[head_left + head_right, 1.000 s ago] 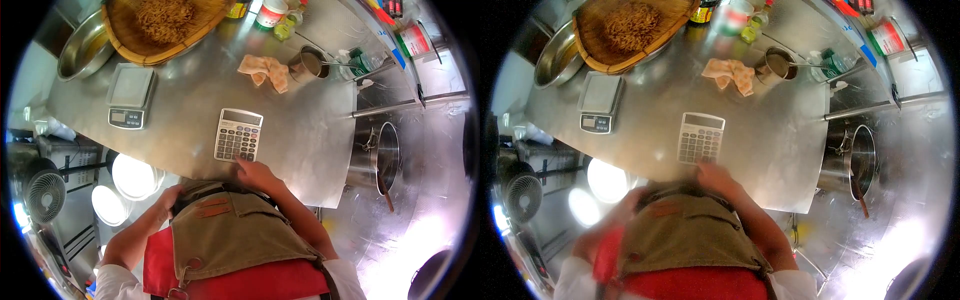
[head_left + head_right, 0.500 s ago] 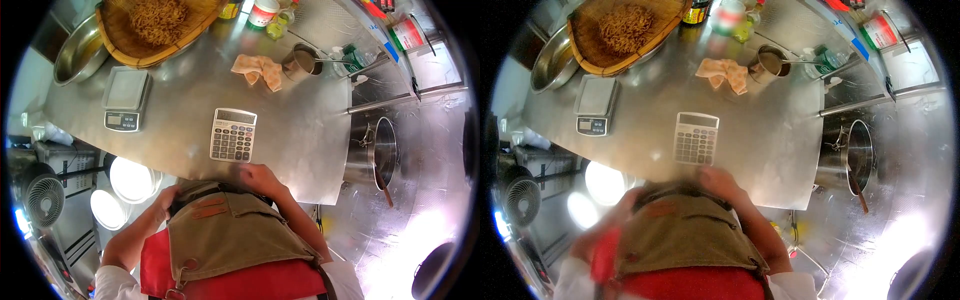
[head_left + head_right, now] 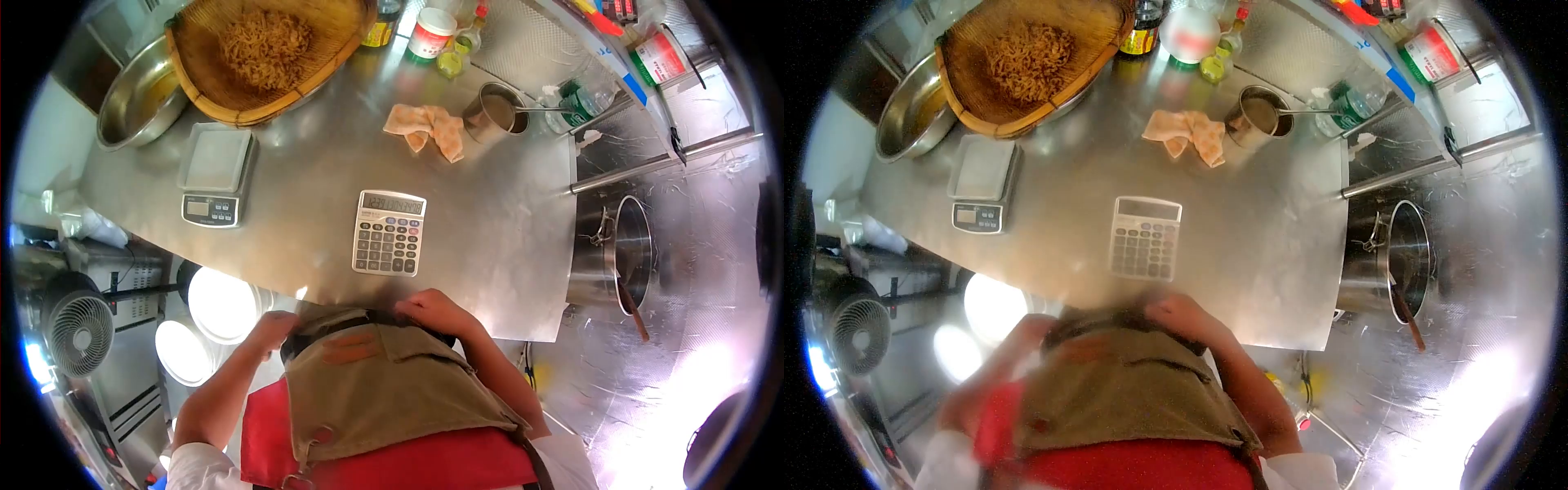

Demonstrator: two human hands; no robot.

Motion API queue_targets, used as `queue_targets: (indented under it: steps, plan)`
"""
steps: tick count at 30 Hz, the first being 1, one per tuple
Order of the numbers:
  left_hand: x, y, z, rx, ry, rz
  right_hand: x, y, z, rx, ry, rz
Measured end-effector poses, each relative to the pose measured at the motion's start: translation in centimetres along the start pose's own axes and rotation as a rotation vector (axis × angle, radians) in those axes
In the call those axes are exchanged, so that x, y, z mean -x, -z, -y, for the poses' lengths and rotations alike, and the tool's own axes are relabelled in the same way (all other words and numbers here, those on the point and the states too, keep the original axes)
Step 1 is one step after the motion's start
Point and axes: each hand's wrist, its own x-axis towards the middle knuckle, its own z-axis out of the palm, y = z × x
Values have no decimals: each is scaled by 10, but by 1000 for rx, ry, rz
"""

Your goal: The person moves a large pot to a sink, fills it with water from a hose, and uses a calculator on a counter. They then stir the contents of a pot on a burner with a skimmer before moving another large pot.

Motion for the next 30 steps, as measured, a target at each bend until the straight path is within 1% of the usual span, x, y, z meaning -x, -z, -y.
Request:
queue_targets:
  steps: [2, 3, 4, 5, 7, 8, 9, 10, 11, 13, 14, 16, 17, 19, 20, 21, 23, 24, 25, 27, 28, 30]
  plan:
    - [-10, 18, 28, -388, -355, -88, 11, 3, 9, -90, -29, 34]
    - [-4, 27, 4, -239, -183, -108, 20, 5, 22, -132, -50, 48]
    - [-1, 33, -12, -248, -159, -165, 26, 6, 28, -174, -71, 62]
    - [2, 38, -26, -256, -137, -221, 27, 6, 25, -168, -101, 83]
    - [11, 42, -61, -196, -191, -182, 27, 4, 13, -156, -160, 121]
    - [16, 43, -80, -168, -219, -163, 27, 1, 9, -154, -117, 95]
    - [19, 43, -100, -250, -263, -100, 28, -2, 5, -153, -72, 69]
    - [26, 41, -120, -225, -262, -25, 29, -6, 2, -153, -28, 41]
    - [32, 38, -138, -203, -261, 52, 32, -9, 0, -190, -40, 31]
    - [38, 34, -158, -168, -370, 227, 40, -15, -5, -269, -69, 4]
    - [43, 32, -172, -260, -410, 247, 45, -23, -13, -315, -70, -7]
    - [37, 27, -178, -304, -409, 362, 55, -36, -32, -401, -71, -44]
    - [34, 24, -181, -328, -409, 423, 64, -39, -30, -506, -210, 0]
    - [29, 20, -188, -364, -390, 436, 74, -57, -41, -606, -234, -59]
    - [24, 18, -187, -397, -408, 443, 83, -59, -30, -717, -348, -59]
    - [18, 14, -189, -444, -441, 472, 90, -66, -31, -718, -324, -91]
    - [10, 12, -198, -551, -431, 536, 106, -91, -38, -735, -301, -202]
    - [0, 10, -189, -526, -419, 566, 112, -101, -36, -665, -353, -205]
    - [-11, 7, -182, -500, -393, 601, 119, -110, -29, -669, -415, -229]
    - [-19, -6, -191, -531, -423, 667, 135, -134, -25, -843, -454, -267]
    - [-19, -13, -190, -524, -430, 670, 139, -162, -41, -777, -343, -336]
    - [-26, -29, -196, -551, -492, 728, 148, -192, -36, -926, -431, -491]
